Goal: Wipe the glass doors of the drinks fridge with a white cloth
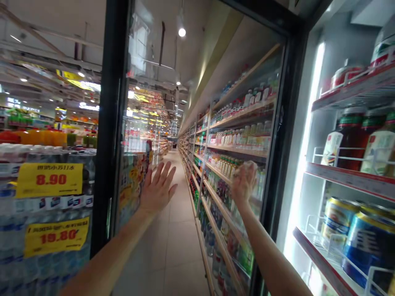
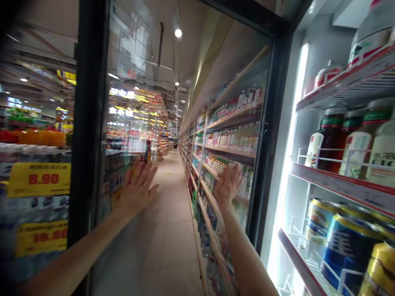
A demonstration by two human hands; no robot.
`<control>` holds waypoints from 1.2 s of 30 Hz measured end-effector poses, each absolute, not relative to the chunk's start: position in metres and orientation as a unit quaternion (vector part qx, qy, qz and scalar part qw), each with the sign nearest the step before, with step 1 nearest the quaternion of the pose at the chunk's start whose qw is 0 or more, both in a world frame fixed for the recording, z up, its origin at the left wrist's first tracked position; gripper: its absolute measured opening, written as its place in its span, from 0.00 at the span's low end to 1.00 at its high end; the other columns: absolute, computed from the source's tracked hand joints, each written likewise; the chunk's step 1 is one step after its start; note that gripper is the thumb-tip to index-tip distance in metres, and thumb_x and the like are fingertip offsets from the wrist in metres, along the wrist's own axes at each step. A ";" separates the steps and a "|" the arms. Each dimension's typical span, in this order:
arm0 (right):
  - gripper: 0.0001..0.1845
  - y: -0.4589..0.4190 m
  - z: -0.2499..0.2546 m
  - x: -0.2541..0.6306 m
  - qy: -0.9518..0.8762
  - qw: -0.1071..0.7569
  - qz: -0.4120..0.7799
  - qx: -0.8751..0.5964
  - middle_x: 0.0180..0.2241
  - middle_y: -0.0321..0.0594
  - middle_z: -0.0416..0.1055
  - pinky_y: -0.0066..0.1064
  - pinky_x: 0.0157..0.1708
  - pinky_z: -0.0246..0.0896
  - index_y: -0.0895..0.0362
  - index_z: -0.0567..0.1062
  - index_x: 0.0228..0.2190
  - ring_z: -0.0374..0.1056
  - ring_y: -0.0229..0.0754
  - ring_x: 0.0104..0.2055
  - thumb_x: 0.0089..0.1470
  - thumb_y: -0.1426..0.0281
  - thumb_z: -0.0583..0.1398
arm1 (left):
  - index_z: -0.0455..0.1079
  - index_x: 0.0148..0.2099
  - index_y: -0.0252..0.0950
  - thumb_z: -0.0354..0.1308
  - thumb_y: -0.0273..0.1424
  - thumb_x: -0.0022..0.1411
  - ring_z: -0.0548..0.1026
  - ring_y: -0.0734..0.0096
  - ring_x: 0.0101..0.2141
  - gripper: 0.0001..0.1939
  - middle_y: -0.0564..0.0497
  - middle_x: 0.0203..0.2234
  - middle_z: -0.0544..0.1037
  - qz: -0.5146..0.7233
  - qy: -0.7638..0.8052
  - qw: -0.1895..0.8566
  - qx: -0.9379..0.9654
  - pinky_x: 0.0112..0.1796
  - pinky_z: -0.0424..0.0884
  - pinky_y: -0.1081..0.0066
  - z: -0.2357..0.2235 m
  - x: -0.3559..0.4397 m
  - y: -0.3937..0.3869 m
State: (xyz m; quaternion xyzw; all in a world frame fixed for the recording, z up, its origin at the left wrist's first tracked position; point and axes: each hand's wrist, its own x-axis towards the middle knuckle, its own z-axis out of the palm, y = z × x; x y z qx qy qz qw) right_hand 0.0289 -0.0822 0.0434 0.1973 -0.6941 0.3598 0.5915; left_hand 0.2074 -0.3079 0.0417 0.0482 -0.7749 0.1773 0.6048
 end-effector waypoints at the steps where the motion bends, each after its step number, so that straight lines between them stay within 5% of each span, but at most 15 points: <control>1: 0.28 -0.075 0.045 0.023 -0.694 0.584 0.397 0.141 0.62 0.50 0.42 0.62 0.54 0.39 0.55 0.54 0.58 0.36 0.56 0.64 0.55 0.69 0.46 | 0.36 0.64 0.42 0.47 0.36 0.60 0.48 0.60 0.61 0.34 0.47 0.60 0.52 0.178 -0.775 0.605 0.047 0.58 0.42 0.53 0.041 0.207 -0.308; 3: 0.29 -0.081 0.041 0.028 -0.694 0.578 0.407 0.139 0.62 0.51 0.41 0.62 0.54 0.39 0.56 0.53 0.59 0.34 0.56 0.64 0.55 0.69 0.46 | 0.36 0.64 0.42 0.47 0.36 0.60 0.48 0.60 0.61 0.33 0.47 0.60 0.52 0.178 -0.774 0.606 0.046 0.58 0.43 0.52 0.041 0.207 -0.309; 8: 0.28 -0.125 0.006 0.069 -0.647 0.541 0.173 0.508 0.59 0.35 0.53 0.55 0.59 0.35 0.44 0.61 0.54 0.37 0.50 0.64 0.50 0.69 0.53 | 0.37 0.64 0.42 0.47 0.36 0.60 0.47 0.60 0.61 0.33 0.46 0.60 0.52 0.176 -0.776 0.604 0.049 0.58 0.43 0.53 0.041 0.205 -0.311; 11: 0.26 -0.090 -0.001 0.043 -0.682 0.567 0.243 0.393 0.59 0.40 0.53 0.57 0.57 0.35 0.46 0.63 0.53 0.41 0.52 0.63 0.51 0.70 0.51 | 0.36 0.64 0.41 0.47 0.36 0.60 0.47 0.59 0.61 0.34 0.46 0.61 0.51 0.180 -0.778 0.600 0.052 0.58 0.43 0.52 0.040 0.206 -0.311; 15: 0.29 -0.050 -0.002 0.009 -0.701 0.566 0.423 0.097 0.62 0.53 0.41 0.66 0.51 0.38 0.56 0.53 0.59 0.37 0.59 0.64 0.54 0.69 0.45 | 0.35 0.64 0.41 0.47 0.36 0.60 0.46 0.58 0.61 0.34 0.45 0.61 0.50 0.183 -0.781 0.595 0.057 0.58 0.43 0.51 0.039 0.205 -0.309; 21: 0.28 -0.117 -0.033 0.061 -0.670 0.544 0.225 0.452 0.60 0.39 0.52 0.56 0.57 0.38 0.46 0.60 0.55 0.36 0.52 0.64 0.52 0.71 0.51 | 0.36 0.64 0.42 0.47 0.36 0.60 0.48 0.58 0.61 0.34 0.45 0.61 0.51 0.171 -0.778 0.602 0.051 0.57 0.44 0.51 0.042 0.204 -0.309; 28: 0.29 -0.068 -0.041 0.024 -0.719 0.562 0.388 0.129 0.63 0.51 0.40 0.63 0.54 0.39 0.55 0.51 0.59 0.35 0.56 0.64 0.55 0.70 0.45 | 0.38 0.64 0.45 0.49 0.35 0.59 0.44 0.57 0.61 0.34 0.46 0.62 0.46 0.147 -0.788 0.592 0.080 0.57 0.46 0.49 -0.014 0.224 -0.326; 33: 0.27 -0.126 -0.083 0.083 -0.694 0.523 0.228 0.440 0.60 0.42 0.53 0.55 0.58 0.38 0.50 0.62 0.54 0.34 0.52 0.65 0.52 0.74 0.51 | 0.41 0.64 0.43 0.50 0.35 0.59 0.44 0.58 0.62 0.33 0.44 0.61 0.49 0.159 -0.789 0.588 0.077 0.57 0.45 0.49 -0.026 0.226 -0.336; 36: 0.24 -0.127 -0.086 0.082 -0.674 0.536 0.198 0.468 0.59 0.38 0.55 0.53 0.59 0.34 0.48 0.66 0.51 0.37 0.49 0.64 0.52 0.74 0.52 | 0.44 0.63 0.41 0.50 0.35 0.59 0.44 0.58 0.62 0.32 0.43 0.61 0.50 0.169 -0.791 0.583 0.078 0.57 0.46 0.51 -0.022 0.226 -0.336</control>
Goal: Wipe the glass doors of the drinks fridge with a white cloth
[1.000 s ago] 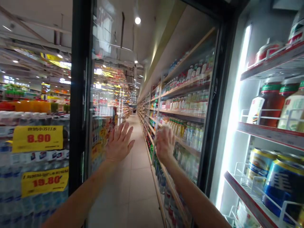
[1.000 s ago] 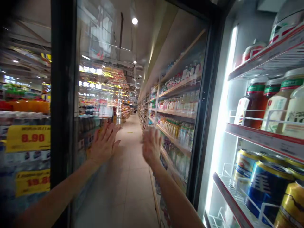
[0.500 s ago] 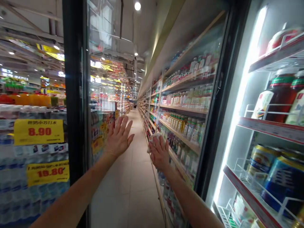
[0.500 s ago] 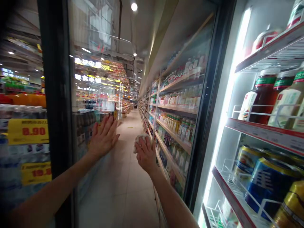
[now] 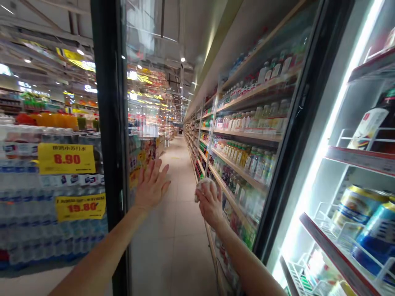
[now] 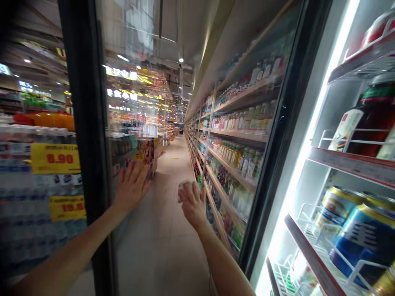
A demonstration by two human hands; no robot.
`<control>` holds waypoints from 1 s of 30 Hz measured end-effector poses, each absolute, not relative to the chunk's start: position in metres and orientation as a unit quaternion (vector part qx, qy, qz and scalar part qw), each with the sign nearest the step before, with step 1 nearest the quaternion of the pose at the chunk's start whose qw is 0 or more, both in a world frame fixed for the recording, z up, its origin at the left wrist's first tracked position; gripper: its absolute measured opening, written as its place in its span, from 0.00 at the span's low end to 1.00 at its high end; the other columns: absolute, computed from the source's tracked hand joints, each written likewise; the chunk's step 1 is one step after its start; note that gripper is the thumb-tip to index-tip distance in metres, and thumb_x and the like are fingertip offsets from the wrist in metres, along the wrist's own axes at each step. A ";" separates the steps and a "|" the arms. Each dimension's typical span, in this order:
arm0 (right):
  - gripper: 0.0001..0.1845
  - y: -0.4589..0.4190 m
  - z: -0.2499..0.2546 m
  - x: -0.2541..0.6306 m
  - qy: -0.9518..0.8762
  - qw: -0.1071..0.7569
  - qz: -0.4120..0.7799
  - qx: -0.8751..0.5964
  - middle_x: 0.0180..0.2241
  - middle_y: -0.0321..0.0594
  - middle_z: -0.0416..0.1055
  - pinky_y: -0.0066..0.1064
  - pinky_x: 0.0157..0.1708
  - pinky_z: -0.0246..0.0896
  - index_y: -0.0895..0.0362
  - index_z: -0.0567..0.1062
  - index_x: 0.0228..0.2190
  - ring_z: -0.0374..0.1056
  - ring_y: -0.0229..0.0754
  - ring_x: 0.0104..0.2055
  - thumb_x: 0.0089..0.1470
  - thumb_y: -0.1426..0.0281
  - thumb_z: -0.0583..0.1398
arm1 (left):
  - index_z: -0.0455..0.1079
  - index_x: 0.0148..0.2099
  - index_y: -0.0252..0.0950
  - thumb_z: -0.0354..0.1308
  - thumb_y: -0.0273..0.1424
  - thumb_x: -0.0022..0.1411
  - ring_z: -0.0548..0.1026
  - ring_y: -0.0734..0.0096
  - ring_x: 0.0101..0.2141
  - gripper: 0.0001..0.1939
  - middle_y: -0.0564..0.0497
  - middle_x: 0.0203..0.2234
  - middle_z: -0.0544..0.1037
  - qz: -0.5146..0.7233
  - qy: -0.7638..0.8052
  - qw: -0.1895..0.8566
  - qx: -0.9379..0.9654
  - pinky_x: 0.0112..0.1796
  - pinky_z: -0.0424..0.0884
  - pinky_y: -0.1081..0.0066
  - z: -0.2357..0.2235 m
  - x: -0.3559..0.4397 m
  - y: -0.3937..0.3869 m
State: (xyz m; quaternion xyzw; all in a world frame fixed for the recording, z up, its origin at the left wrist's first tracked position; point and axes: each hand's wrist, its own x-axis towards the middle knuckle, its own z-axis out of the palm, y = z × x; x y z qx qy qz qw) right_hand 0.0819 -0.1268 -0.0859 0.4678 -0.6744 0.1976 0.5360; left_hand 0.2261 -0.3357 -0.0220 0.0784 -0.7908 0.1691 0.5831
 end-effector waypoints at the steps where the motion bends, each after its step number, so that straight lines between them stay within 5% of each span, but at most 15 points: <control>1: 0.24 -0.117 -0.080 0.071 -0.685 0.552 0.227 0.418 0.60 0.40 0.52 0.55 0.58 0.34 0.50 0.65 0.51 0.37 0.50 0.64 0.52 0.74 0.51 | 0.44 0.63 0.41 0.50 0.35 0.59 0.45 0.58 0.62 0.31 0.43 0.61 0.50 0.165 -0.794 0.579 0.085 0.57 0.46 0.51 -0.023 0.227 -0.335; 6: 0.28 -0.097 -0.055 0.043 -0.717 0.549 0.410 0.127 0.63 0.51 0.39 0.60 0.55 0.39 0.58 0.55 0.58 0.35 0.57 0.64 0.55 0.71 0.47 | 0.41 0.64 0.38 0.50 0.37 0.59 0.43 0.56 0.62 0.34 0.42 0.62 0.47 0.141 -0.800 0.569 0.130 0.57 0.45 0.49 -0.052 0.235 -0.334; 11: 0.25 -0.145 -0.082 0.091 -0.669 0.543 0.224 0.455 0.59 0.37 0.54 0.52 0.59 0.35 0.47 0.63 0.53 0.38 0.49 0.64 0.53 0.72 0.51 | 0.40 0.64 0.39 0.51 0.39 0.59 0.45 0.56 0.62 0.35 0.42 0.61 0.49 0.160 -0.802 0.560 0.132 0.57 0.44 0.50 -0.066 0.238 -0.342; 13: 0.24 -0.132 -0.086 0.082 -0.664 0.539 0.192 0.481 0.57 0.35 0.57 0.52 0.59 0.33 0.44 0.65 0.51 0.41 0.48 0.63 0.52 0.71 0.53 | 0.40 0.64 0.39 0.51 0.39 0.59 0.45 0.57 0.61 0.35 0.42 0.61 0.49 0.162 -0.806 0.555 0.129 0.57 0.45 0.51 -0.064 0.240 -0.343; 19: 0.29 -0.075 -0.066 0.035 -0.720 0.572 0.374 0.123 0.62 0.53 0.41 0.60 0.55 0.39 0.57 0.54 0.58 0.36 0.56 0.64 0.54 0.71 0.47 | 0.39 0.64 0.37 0.50 0.39 0.59 0.44 0.54 0.62 0.36 0.42 0.62 0.47 0.157 -0.813 0.546 0.126 0.57 0.46 0.49 -0.062 0.240 -0.340; 25: 0.21 -0.140 -0.078 0.087 -0.640 0.548 0.156 0.515 0.57 0.34 0.57 0.49 0.60 0.32 0.46 0.67 0.49 0.40 0.46 0.64 0.52 0.71 0.52 | 0.39 0.64 0.38 0.51 0.39 0.59 0.44 0.56 0.62 0.36 0.42 0.62 0.47 0.157 -0.807 0.556 0.122 0.57 0.45 0.50 -0.063 0.240 -0.342; 30: 0.26 -0.104 -0.035 0.046 -0.687 0.608 0.339 0.211 0.61 0.50 0.47 0.57 0.56 0.37 0.55 0.59 0.56 0.39 0.54 0.64 0.54 0.71 0.48 | 0.39 0.64 0.38 0.50 0.38 0.59 0.43 0.56 0.62 0.35 0.42 0.62 0.48 0.154 -0.816 0.546 0.109 0.57 0.45 0.51 -0.062 0.245 -0.341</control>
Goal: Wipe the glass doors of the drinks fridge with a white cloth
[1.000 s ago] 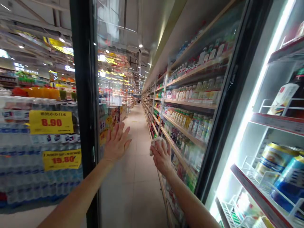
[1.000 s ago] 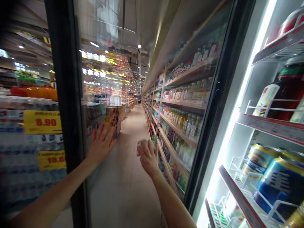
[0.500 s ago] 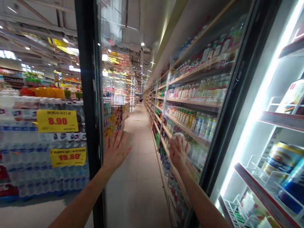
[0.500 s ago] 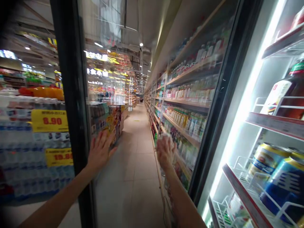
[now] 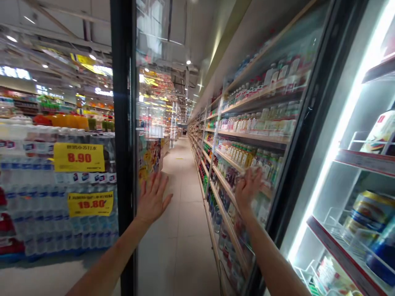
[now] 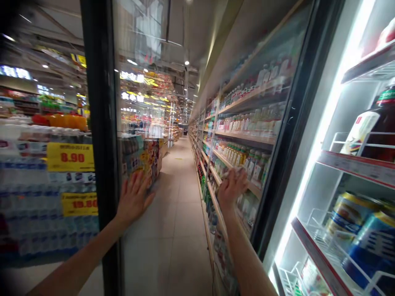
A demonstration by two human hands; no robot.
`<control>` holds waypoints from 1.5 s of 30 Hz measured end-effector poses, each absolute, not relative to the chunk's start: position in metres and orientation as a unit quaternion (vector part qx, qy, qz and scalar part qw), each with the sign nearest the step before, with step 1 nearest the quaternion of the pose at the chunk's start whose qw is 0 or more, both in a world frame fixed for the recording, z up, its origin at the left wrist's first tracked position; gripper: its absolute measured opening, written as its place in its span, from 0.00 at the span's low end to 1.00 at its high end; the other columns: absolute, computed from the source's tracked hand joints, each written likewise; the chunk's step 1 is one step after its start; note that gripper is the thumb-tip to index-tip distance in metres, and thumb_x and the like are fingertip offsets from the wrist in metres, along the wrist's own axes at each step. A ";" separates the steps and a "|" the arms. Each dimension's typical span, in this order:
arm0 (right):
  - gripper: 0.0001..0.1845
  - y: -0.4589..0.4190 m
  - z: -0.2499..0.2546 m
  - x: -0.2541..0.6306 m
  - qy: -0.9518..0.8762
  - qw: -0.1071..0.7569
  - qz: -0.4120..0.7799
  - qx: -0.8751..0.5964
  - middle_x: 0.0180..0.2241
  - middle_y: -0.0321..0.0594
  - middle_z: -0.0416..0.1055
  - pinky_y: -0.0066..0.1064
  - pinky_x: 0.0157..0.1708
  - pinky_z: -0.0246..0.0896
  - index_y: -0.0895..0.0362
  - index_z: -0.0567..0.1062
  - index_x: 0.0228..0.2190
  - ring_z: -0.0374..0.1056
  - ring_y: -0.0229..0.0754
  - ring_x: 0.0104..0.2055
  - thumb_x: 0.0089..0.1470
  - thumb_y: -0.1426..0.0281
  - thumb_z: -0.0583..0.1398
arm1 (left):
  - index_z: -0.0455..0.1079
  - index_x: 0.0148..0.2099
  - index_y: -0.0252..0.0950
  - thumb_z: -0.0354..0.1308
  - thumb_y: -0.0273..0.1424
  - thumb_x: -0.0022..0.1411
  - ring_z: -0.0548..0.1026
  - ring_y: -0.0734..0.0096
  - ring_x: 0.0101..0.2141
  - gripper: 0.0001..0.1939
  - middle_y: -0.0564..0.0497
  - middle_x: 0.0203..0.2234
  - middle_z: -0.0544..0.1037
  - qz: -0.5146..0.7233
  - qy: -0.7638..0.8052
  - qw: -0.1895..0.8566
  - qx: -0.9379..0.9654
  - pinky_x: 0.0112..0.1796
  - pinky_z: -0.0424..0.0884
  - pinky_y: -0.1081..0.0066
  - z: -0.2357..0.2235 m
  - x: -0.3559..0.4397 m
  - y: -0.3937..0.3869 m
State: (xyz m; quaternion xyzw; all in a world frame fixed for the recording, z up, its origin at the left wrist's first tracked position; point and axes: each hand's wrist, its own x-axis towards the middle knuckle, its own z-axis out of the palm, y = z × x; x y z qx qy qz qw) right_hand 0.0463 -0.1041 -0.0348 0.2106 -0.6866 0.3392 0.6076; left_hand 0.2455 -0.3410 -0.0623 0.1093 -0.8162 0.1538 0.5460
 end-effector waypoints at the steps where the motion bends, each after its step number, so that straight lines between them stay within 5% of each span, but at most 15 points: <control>1: 0.27 -0.103 -0.029 0.044 -0.688 0.607 0.359 0.171 0.62 0.52 0.45 0.58 0.55 0.38 0.57 0.58 0.56 0.38 0.55 0.64 0.55 0.71 0.48 | 0.40 0.64 0.37 0.50 0.38 0.58 0.43 0.56 0.62 0.36 0.42 0.62 0.48 0.151 -0.816 0.547 0.111 0.57 0.44 0.51 -0.062 0.246 -0.340; 7: 0.23 -0.142 -0.053 0.087 -0.646 0.569 0.192 0.472 0.57 0.38 0.58 0.50 0.59 0.35 0.47 0.67 0.50 0.41 0.47 0.64 0.51 0.73 0.52 | 0.41 0.64 0.37 0.51 0.36 0.58 0.43 0.58 0.62 0.35 0.42 0.61 0.50 0.161 -0.805 0.560 0.115 0.58 0.44 0.51 -0.064 0.245 -0.339; 14: 0.27 -0.110 -0.008 0.047 -0.682 0.593 0.380 0.198 0.62 0.49 0.43 0.57 0.56 0.37 0.55 0.58 0.56 0.37 0.54 0.64 0.54 0.70 0.48 | 0.42 0.64 0.36 0.51 0.38 0.58 0.42 0.57 0.62 0.35 0.41 0.61 0.50 0.152 -0.808 0.556 0.123 0.58 0.43 0.51 -0.064 0.247 -0.335; 21: 0.24 -0.160 -0.037 0.104 -0.645 0.552 0.196 0.491 0.57 0.37 0.58 0.51 0.60 0.32 0.47 0.65 0.51 0.41 0.47 0.64 0.52 0.73 0.52 | 0.41 0.64 0.37 0.50 0.36 0.58 0.42 0.58 0.62 0.34 0.42 0.62 0.48 0.164 -0.804 0.558 0.125 0.58 0.43 0.52 -0.064 0.246 -0.336; 27: 0.25 -0.127 -0.005 0.065 -0.670 0.613 0.336 0.249 0.61 0.49 0.48 0.54 0.57 0.37 0.55 0.60 0.55 0.40 0.53 0.64 0.55 0.72 0.49 | 0.42 0.64 0.35 0.50 0.35 0.59 0.42 0.57 0.62 0.34 0.42 0.61 0.50 0.182 -0.805 0.550 0.129 0.58 0.44 0.53 -0.062 0.249 -0.335; 34: 0.24 -0.130 -0.026 0.073 -0.656 0.585 0.217 0.424 0.59 0.40 0.55 0.51 0.59 0.36 0.48 0.65 0.51 0.41 0.49 0.64 0.53 0.74 0.52 | 0.44 0.63 0.35 0.50 0.37 0.58 0.41 0.58 0.62 0.34 0.42 0.61 0.51 0.210 -0.798 0.550 0.127 0.58 0.42 0.54 -0.064 0.250 -0.340; 40: 0.28 -0.095 0.000 0.039 -0.691 0.589 0.387 0.161 0.62 0.50 0.43 0.58 0.56 0.39 0.57 0.57 0.57 0.37 0.55 0.64 0.54 0.72 0.49 | 0.47 0.63 0.35 0.49 0.36 0.59 0.42 0.57 0.62 0.32 0.42 0.61 0.52 0.193 -0.810 0.536 0.136 0.58 0.43 0.54 -0.063 0.250 -0.337; 45: 0.24 -0.147 -0.029 0.090 -0.617 0.587 0.181 0.492 0.59 0.38 0.55 0.50 0.59 0.36 0.47 0.64 0.52 0.39 0.47 0.64 0.53 0.73 0.51 | 0.47 0.63 0.35 0.50 0.37 0.58 0.42 0.58 0.62 0.32 0.42 0.60 0.53 0.217 -0.794 0.553 0.126 0.58 0.42 0.55 -0.063 0.248 -0.340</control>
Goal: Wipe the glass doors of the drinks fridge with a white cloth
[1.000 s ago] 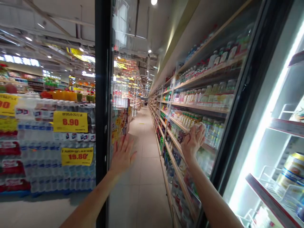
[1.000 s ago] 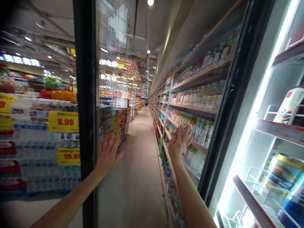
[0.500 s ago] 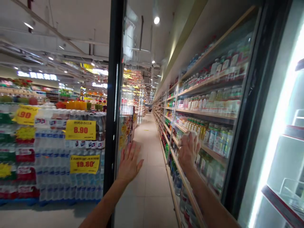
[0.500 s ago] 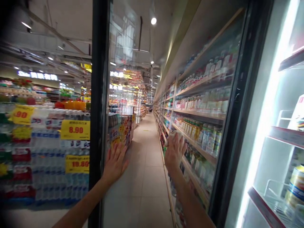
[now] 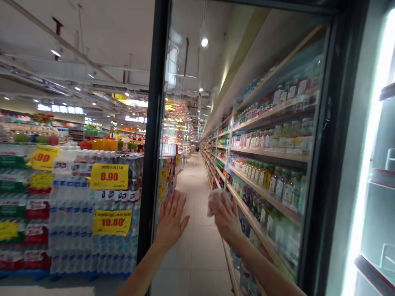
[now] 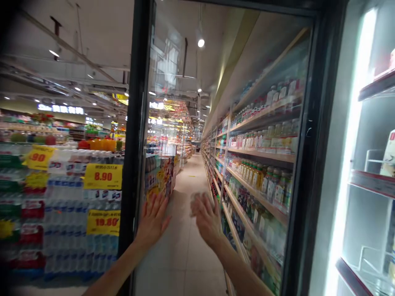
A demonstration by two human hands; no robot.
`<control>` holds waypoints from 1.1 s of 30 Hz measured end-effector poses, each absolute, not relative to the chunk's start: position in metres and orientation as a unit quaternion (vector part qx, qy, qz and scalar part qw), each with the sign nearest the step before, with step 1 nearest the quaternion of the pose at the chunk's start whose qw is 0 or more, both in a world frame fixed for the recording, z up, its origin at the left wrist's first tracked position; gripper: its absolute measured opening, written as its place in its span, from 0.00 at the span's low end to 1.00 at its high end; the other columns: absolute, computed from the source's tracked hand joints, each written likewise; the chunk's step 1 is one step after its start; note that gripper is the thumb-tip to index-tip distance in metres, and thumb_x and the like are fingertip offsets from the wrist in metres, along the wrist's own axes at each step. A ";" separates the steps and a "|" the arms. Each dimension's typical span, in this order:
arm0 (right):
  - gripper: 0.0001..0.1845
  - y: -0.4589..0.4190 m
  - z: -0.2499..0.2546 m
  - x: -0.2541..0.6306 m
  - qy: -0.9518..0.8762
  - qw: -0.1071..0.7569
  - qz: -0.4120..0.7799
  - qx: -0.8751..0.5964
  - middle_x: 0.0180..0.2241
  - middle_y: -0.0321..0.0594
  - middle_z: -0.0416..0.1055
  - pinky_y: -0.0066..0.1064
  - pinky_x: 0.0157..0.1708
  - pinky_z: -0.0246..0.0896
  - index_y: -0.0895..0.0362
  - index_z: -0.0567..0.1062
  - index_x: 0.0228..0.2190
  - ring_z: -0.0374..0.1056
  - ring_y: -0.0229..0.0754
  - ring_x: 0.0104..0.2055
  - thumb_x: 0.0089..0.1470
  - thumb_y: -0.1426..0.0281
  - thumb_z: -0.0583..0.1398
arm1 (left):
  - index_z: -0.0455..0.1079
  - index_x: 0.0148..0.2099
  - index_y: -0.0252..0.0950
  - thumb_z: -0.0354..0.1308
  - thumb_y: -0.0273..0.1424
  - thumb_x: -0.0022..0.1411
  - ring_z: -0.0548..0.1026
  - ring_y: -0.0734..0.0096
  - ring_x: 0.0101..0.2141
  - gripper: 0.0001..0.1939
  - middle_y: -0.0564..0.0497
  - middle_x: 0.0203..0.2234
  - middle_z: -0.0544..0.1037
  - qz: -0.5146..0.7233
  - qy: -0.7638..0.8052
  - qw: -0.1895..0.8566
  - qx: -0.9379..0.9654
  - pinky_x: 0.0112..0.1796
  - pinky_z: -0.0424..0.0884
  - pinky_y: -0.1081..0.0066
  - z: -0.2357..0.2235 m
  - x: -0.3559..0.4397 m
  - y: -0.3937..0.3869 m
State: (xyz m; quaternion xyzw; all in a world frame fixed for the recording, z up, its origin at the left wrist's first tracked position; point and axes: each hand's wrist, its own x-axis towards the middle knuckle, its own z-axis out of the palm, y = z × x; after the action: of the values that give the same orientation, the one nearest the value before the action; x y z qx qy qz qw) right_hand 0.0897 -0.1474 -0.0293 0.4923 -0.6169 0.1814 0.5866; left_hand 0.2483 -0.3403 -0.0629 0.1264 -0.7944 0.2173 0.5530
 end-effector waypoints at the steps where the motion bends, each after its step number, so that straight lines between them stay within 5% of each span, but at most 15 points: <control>1: 0.23 -0.152 -0.033 0.093 -0.600 0.580 0.156 0.528 0.58 0.36 0.57 0.49 0.60 0.34 0.46 0.66 0.50 0.41 0.47 0.64 0.53 0.72 0.52 | 0.47 0.63 0.35 0.50 0.37 0.58 0.42 0.58 0.62 0.32 0.42 0.60 0.53 0.224 -0.791 0.555 0.125 0.58 0.43 0.55 -0.063 0.248 -0.342; 3: 0.21 -0.144 -0.028 0.083 -0.606 0.590 0.173 0.504 0.57 0.36 0.58 0.51 0.60 0.34 0.46 0.68 0.49 0.42 0.48 0.63 0.52 0.71 0.53 | 0.46 0.63 0.35 0.51 0.37 0.57 0.43 0.58 0.62 0.34 0.42 0.60 0.53 0.236 -0.789 0.553 0.126 0.58 0.43 0.56 -0.064 0.248 -0.344; 8: 0.25 -0.088 0.011 0.036 -0.689 0.611 0.355 0.161 0.62 0.49 0.46 0.58 0.55 0.39 0.56 0.60 0.55 0.40 0.54 0.63 0.55 0.69 0.48 | 0.42 0.64 0.34 0.51 0.36 0.57 0.42 0.57 0.62 0.36 0.42 0.61 0.52 0.233 -0.787 0.557 0.124 0.58 0.42 0.55 -0.065 0.247 -0.341; 14: 0.22 -0.071 -0.010 0.027 -0.667 0.599 0.175 0.408 0.58 0.41 0.56 0.51 0.58 0.41 0.49 0.66 0.50 0.43 0.49 0.63 0.53 0.71 0.51 | 0.37 0.64 0.38 0.50 0.35 0.58 0.43 0.57 0.62 0.36 0.43 0.62 0.47 0.196 -0.786 0.576 0.110 0.58 0.44 0.51 -0.066 0.243 -0.340; 20: 0.27 -0.043 0.010 -0.004 -0.663 0.613 0.423 0.075 0.61 0.57 0.45 0.58 0.52 0.47 0.62 0.59 0.56 0.43 0.58 0.62 0.53 0.72 0.46 | 0.38 0.64 0.38 0.49 0.34 0.58 0.44 0.56 0.62 0.35 0.43 0.62 0.47 0.177 -0.790 0.577 0.108 0.57 0.44 0.51 -0.065 0.244 -0.339; 22: 0.26 -0.068 0.006 0.016 -0.674 0.612 0.391 0.136 0.61 0.51 0.48 0.55 0.54 0.46 0.57 0.61 0.55 0.42 0.55 0.63 0.53 0.72 0.48 | 0.38 0.64 0.38 0.49 0.34 0.58 0.44 0.56 0.62 0.35 0.43 0.62 0.47 0.173 -0.790 0.578 0.106 0.57 0.44 0.51 -0.064 0.244 -0.338; 26: 0.24 -0.114 -0.009 0.058 -0.620 0.588 0.151 0.497 0.58 0.36 0.57 0.50 0.59 0.38 0.46 0.66 0.50 0.41 0.48 0.63 0.51 0.72 0.52 | 0.38 0.64 0.38 0.49 0.34 0.59 0.44 0.55 0.62 0.35 0.43 0.62 0.45 0.170 -0.792 0.577 0.104 0.57 0.44 0.50 -0.065 0.242 -0.340; 28: 0.23 -0.108 0.001 0.053 -0.606 0.582 0.121 0.528 0.57 0.33 0.58 0.49 0.60 0.35 0.44 0.67 0.49 0.43 0.46 0.63 0.51 0.71 0.53 | 0.38 0.64 0.39 0.49 0.35 0.58 0.44 0.55 0.62 0.35 0.44 0.62 0.45 0.173 -0.790 0.579 0.104 0.57 0.44 0.50 -0.066 0.242 -0.340; 33: 0.26 -0.068 0.058 0.010 -0.672 0.615 0.381 0.159 0.62 0.50 0.44 0.55 0.55 0.41 0.57 0.61 0.55 0.41 0.54 0.63 0.53 0.71 0.47 | 0.37 0.64 0.39 0.50 0.34 0.58 0.43 0.55 0.62 0.36 0.44 0.62 0.45 0.174 -0.794 0.571 0.113 0.57 0.45 0.50 -0.064 0.243 -0.337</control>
State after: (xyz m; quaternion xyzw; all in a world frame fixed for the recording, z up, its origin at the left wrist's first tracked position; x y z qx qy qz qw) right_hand 0.0102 -0.0680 0.0580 0.1585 -0.6716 0.3813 0.6152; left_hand 0.2426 -0.3372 -0.0639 0.1134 -0.7939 0.1742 0.5714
